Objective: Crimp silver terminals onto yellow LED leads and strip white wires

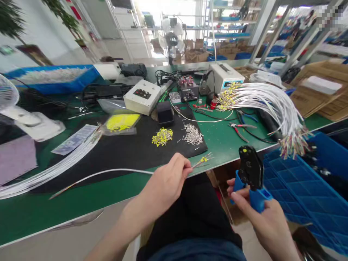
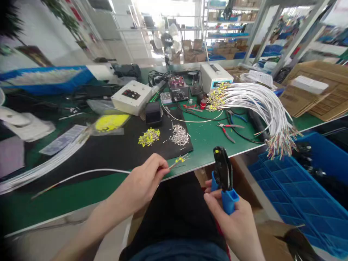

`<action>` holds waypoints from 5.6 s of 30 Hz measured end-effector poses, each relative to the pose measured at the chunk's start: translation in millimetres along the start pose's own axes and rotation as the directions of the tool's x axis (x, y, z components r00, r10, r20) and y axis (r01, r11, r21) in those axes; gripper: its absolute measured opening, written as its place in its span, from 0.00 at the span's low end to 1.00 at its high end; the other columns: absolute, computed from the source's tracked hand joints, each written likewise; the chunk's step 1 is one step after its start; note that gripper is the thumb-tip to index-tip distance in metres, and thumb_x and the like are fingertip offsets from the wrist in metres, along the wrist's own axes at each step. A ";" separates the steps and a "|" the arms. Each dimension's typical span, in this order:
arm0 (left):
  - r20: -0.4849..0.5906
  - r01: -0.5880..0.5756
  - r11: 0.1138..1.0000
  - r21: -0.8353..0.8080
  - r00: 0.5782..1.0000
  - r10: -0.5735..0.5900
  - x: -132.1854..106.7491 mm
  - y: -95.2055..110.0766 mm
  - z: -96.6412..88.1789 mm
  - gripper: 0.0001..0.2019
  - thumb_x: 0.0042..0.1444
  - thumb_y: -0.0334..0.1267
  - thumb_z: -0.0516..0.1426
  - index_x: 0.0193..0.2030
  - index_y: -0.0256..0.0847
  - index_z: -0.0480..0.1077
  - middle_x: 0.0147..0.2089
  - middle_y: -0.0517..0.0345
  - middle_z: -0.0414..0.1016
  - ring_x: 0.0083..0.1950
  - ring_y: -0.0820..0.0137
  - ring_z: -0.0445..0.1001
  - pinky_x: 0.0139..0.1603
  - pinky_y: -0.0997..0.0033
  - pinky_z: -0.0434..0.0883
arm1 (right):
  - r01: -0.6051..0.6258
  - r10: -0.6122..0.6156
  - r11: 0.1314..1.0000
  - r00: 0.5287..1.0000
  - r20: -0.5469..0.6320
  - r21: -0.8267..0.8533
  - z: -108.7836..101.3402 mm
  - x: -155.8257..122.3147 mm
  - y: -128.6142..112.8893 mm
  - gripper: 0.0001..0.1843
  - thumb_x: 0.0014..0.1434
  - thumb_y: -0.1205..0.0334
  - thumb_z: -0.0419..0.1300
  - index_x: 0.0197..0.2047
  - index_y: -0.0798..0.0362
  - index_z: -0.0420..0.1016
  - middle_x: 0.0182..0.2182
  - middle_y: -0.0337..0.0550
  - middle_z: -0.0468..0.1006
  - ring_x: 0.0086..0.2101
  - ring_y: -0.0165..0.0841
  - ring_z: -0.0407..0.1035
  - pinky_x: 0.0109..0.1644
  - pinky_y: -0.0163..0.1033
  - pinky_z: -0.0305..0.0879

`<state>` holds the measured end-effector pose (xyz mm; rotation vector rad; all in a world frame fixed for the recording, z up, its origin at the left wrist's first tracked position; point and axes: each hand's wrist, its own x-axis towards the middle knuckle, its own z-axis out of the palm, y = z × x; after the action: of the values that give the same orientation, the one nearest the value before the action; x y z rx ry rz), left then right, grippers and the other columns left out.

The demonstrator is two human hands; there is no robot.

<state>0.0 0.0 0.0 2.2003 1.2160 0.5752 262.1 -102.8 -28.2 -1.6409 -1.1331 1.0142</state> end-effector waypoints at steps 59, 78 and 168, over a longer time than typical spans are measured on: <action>-0.609 -0.002 0.925 -0.380 0.753 -0.249 -10.7 75.3 20.3 0.03 0.66 0.35 0.63 0.39 0.41 0.78 0.35 0.61 0.70 0.33 0.78 0.70 0.33 0.81 0.69 | 0.115 -0.113 0.993 0.993 0.043 -0.034 54.3 -29.9 -22.5 0.19 0.68 0.49 0.61 0.56 0.45 0.61 0.48 0.44 0.82 0.45 0.36 0.79 0.51 0.39 0.73; -0.340 -0.009 0.600 -0.800 0.830 -0.442 -31.8 57.7 30.0 0.06 0.67 0.38 0.64 0.48 0.41 0.81 0.41 0.56 0.75 0.43 0.71 0.72 0.46 0.74 0.70 | 0.435 -0.396 0.828 0.900 0.182 -0.353 37.2 -9.7 -14.9 0.43 0.51 0.78 0.53 0.69 0.40 0.59 0.60 0.45 0.71 0.59 0.43 0.68 0.62 0.52 0.68; -0.194 -0.093 0.202 -0.975 0.802 -0.565 -16.1 57.4 12.9 0.13 0.65 0.44 0.65 0.48 0.36 0.79 0.41 0.56 0.71 0.30 0.80 0.52 0.30 0.78 0.54 | 0.144 -0.412 0.405 0.910 -0.039 -0.903 21.1 169.8 -23.8 0.33 0.64 0.42 0.63 0.53 0.67 0.74 0.47 0.79 0.73 0.50 0.72 0.67 0.51 0.74 0.63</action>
<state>35.6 -42.3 26.0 0.6799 0.9365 1.4011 279.4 69.0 -35.5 -2.1568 -1.8519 -0.1648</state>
